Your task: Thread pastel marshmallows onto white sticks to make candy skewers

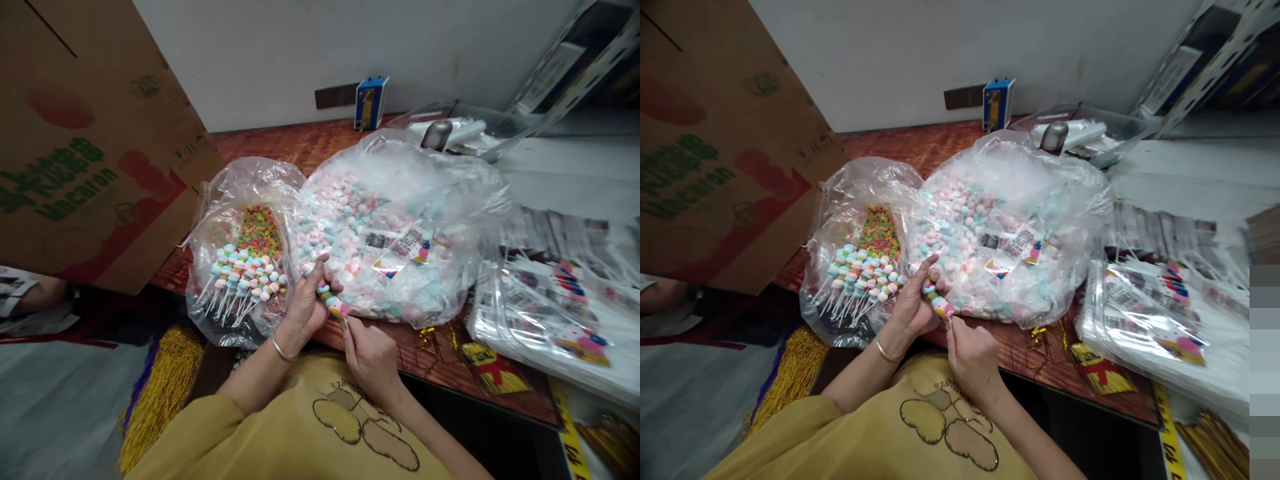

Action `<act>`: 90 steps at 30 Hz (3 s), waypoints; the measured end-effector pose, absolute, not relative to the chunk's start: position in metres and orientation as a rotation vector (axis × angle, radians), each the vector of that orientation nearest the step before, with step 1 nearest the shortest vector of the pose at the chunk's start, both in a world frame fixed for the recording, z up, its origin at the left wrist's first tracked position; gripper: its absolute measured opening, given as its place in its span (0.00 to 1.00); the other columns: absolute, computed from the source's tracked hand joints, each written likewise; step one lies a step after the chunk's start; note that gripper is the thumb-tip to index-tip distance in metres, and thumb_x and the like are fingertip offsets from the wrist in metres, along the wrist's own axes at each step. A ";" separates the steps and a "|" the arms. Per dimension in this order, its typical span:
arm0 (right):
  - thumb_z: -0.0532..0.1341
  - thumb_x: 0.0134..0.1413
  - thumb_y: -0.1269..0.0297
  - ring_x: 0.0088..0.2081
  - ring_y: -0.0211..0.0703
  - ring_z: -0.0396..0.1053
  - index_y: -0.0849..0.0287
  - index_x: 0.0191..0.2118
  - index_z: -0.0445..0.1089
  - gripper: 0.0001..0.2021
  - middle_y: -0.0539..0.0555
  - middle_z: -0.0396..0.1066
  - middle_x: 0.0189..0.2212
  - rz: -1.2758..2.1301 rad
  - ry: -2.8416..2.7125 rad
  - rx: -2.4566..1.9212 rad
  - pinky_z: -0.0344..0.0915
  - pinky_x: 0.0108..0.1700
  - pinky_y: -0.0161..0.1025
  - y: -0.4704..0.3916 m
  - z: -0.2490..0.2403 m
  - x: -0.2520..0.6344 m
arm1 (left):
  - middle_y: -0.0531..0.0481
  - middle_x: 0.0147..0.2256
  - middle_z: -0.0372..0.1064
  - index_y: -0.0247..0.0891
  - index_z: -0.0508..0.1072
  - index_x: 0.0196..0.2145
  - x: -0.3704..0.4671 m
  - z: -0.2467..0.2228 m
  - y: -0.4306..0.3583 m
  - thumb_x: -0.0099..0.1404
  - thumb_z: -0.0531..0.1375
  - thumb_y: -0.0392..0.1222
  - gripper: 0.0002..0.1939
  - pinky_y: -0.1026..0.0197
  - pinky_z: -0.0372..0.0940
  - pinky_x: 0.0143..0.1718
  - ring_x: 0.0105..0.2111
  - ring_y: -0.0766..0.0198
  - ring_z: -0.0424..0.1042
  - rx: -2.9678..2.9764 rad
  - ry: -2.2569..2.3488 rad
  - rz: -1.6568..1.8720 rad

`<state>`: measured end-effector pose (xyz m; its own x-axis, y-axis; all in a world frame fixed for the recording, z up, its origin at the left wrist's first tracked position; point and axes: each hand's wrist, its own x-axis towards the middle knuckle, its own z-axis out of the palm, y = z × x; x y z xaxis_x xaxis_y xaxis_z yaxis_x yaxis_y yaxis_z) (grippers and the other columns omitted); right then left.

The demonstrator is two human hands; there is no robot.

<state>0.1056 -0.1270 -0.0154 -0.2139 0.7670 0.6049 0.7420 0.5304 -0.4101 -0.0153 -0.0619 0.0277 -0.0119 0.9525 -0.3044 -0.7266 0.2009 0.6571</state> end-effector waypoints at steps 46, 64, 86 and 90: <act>0.65 0.56 0.44 0.16 0.29 0.44 0.55 0.34 0.64 0.19 0.38 0.48 0.16 1.619 -0.617 -0.897 0.48 0.19 0.30 -0.110 -0.028 0.106 | 0.39 0.42 0.79 0.36 0.78 0.49 0.003 0.007 -0.086 0.55 0.72 0.53 0.28 0.62 0.72 0.26 0.30 0.61 0.76 0.530 0.908 1.033; 0.60 0.61 0.47 0.13 0.29 0.35 0.54 0.29 0.59 0.18 0.36 0.40 0.15 1.984 -0.572 -0.601 0.45 0.16 0.30 -0.125 -0.026 0.114 | 0.43 0.30 0.78 0.34 0.82 0.30 -0.009 -0.005 -0.087 0.44 0.77 0.53 0.21 0.56 0.72 0.37 0.34 0.55 0.77 0.621 0.855 0.818; 0.58 0.66 0.64 0.38 0.44 0.71 0.57 0.36 0.73 0.08 0.55 0.73 0.37 0.507 -1.933 -2.208 0.58 0.37 0.38 -0.186 -0.053 0.201 | 0.50 0.30 0.77 0.38 0.80 0.29 -0.027 -0.010 -0.108 0.63 0.65 0.42 0.07 0.63 0.67 0.39 0.33 0.62 0.74 1.718 1.230 0.920; 0.58 0.67 0.62 0.39 0.45 0.69 0.58 0.37 0.73 0.08 0.56 0.72 0.37 0.413 -1.976 -2.194 0.57 0.37 0.38 -0.173 -0.048 0.186 | 0.49 0.31 0.76 0.38 0.80 0.32 -0.036 -0.012 -0.112 0.65 0.64 0.43 0.08 0.62 0.66 0.40 0.34 0.63 0.73 1.757 1.334 0.943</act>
